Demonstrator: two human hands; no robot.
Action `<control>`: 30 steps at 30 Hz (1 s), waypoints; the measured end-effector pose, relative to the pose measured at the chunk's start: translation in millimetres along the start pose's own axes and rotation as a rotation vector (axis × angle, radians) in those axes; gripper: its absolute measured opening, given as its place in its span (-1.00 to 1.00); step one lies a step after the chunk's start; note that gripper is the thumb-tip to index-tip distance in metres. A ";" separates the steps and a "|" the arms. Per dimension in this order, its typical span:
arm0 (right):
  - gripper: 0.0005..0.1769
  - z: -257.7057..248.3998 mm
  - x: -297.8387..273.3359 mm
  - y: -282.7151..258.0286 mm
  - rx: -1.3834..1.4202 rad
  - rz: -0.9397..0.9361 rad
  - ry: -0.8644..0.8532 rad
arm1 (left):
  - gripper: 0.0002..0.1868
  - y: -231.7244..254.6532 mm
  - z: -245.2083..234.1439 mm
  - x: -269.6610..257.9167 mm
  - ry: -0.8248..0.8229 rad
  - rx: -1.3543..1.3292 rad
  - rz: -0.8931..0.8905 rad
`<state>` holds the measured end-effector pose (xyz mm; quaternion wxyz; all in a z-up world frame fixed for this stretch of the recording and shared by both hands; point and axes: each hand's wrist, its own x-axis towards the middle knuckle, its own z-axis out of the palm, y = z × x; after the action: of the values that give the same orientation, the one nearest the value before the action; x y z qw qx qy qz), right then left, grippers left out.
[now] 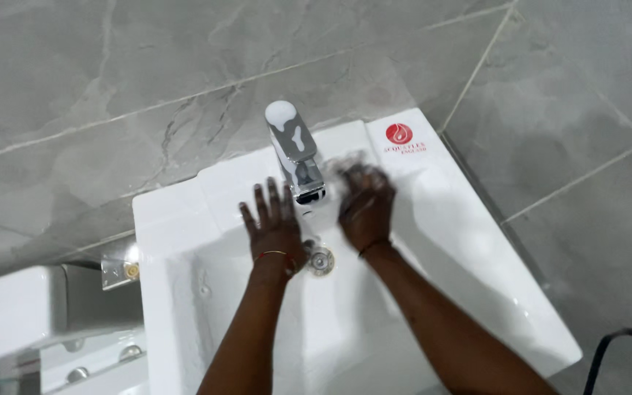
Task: The person scrubs a white bathroom sink with a soapy cloth, covering the basin, faucet, and surrounding surfaces. The person repeatedly rinses and wrings the cloth under running water while continuing to wipe the sink.
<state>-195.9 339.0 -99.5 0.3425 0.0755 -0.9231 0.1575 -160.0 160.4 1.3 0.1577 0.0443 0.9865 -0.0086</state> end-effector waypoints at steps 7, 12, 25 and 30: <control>-0.47 -17.7 19.0 -11.4 0.069 -0.118 -0.187 | -0.09 29.4 4.7 3.4 0.030 0.014 -0.003; -0.36 -16.2 58.3 -1.3 -0.106 0.110 -0.291 | 0.09 44.6 12.0 -13.7 0.084 -0.094 0.182; -0.45 25.0 88.0 136.2 -0.129 0.056 -0.111 | 0.08 45.6 -22.8 -7.6 -0.006 -0.141 0.235; -0.43 -72.0 42.5 166.8 -0.102 -0.054 -0.160 | 0.09 62.7 -26.7 16.0 0.090 -0.073 0.329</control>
<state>-225.5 519.0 -60.0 0.2752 0.0951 -0.9520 0.0943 -177.7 225.0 21.5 0.1140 0.2000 0.9716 0.0550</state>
